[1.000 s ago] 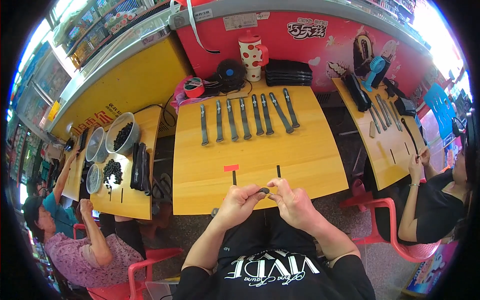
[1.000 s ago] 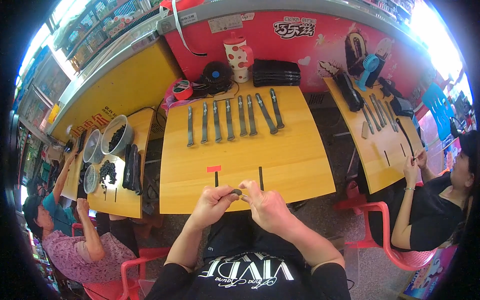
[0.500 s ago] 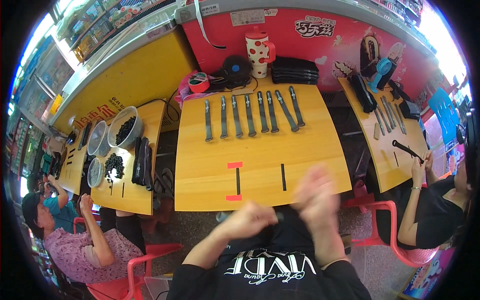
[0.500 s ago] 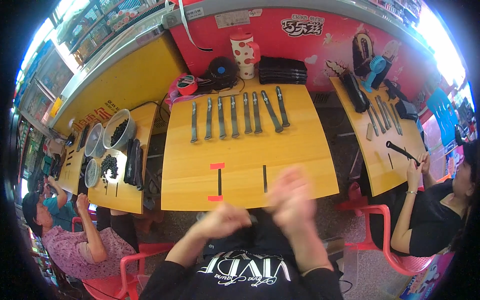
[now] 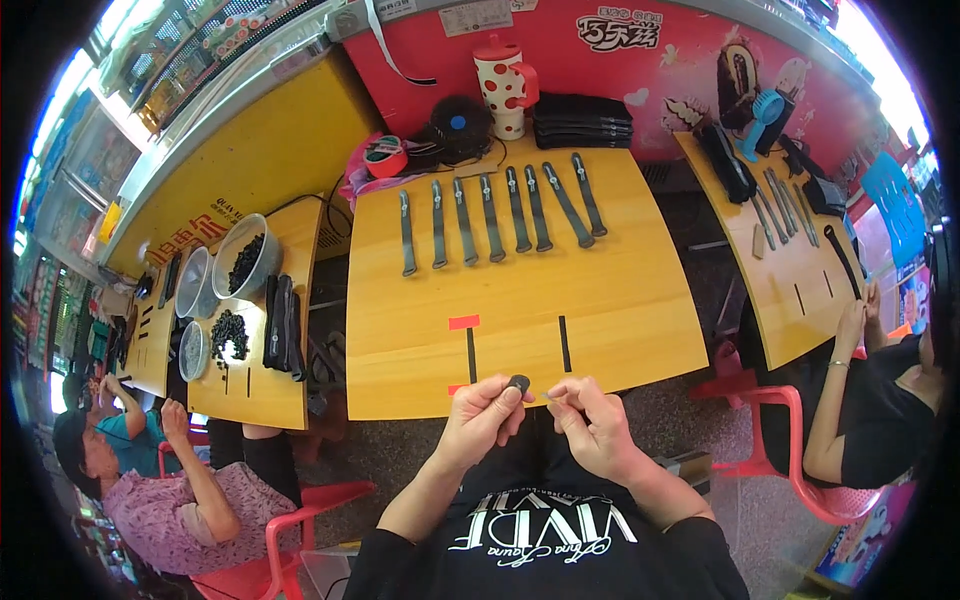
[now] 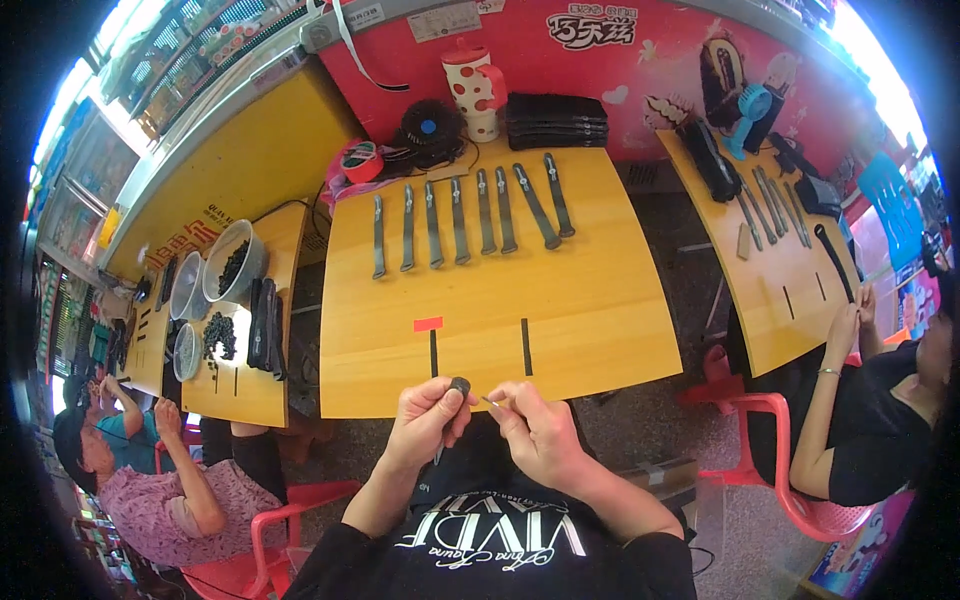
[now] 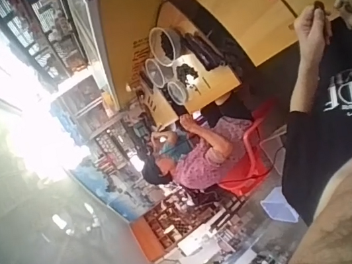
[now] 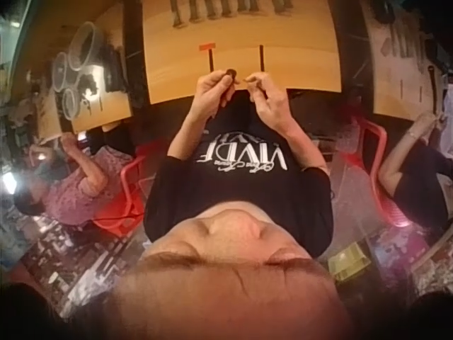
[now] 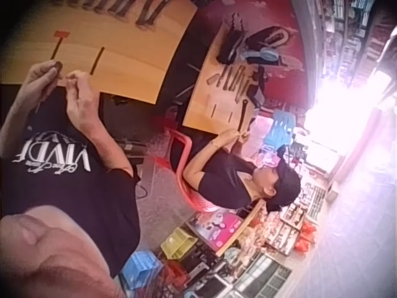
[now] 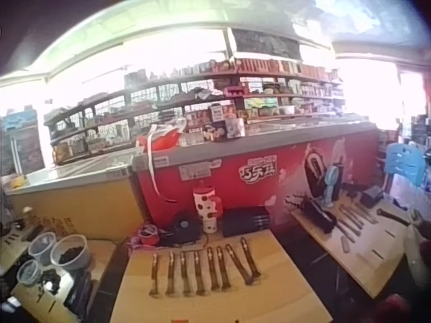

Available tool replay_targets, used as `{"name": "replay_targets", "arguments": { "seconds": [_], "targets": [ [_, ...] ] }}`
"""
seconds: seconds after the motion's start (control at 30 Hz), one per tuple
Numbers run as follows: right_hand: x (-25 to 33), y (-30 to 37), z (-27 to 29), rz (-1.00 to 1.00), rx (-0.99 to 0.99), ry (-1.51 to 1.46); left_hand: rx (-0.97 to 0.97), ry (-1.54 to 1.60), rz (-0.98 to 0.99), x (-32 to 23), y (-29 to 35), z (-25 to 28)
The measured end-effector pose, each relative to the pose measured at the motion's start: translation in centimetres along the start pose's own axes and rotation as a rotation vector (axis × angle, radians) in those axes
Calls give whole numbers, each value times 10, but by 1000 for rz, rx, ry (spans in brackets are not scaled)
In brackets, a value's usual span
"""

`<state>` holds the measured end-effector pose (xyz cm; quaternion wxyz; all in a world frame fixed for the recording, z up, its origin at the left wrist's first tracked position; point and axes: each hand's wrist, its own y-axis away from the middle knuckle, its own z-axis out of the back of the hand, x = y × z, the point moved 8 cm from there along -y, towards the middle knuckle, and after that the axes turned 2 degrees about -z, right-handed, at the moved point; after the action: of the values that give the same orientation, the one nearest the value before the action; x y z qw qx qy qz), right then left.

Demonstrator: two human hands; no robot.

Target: The recorder manually attaches small plastic components and buckles to black rubber straps.

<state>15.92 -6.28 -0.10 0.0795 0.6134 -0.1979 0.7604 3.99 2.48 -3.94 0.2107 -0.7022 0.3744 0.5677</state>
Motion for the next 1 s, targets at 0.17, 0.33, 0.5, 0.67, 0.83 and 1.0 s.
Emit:
{"name": "replay_targets", "arguments": {
  "seconds": [0.17, 0.33, 0.5, 0.67, 0.83, 1.0],
  "targets": [
    [5, -10, 3, 25, -17, 111, -5, 13, -7, 0, -3, -2],
    [5, -12, -2, 62, -2, 129, 2, -18, -9, 0, -4, -2],
    [7, -12, -1, 62, -2, 145, 9, -37, -21, -1, -4, -2],
    [10, -15, -1, 34, 16, 177, -19, -162, -97, -11, -3, -2],
    [13, -15, 1, 136, 43, 237, 27, -450, -223, -28, -4, -4],
    [20, -14, -1, 176, 51, 333, 32, -302, -118, -17, -4, -1]
  ]
}}
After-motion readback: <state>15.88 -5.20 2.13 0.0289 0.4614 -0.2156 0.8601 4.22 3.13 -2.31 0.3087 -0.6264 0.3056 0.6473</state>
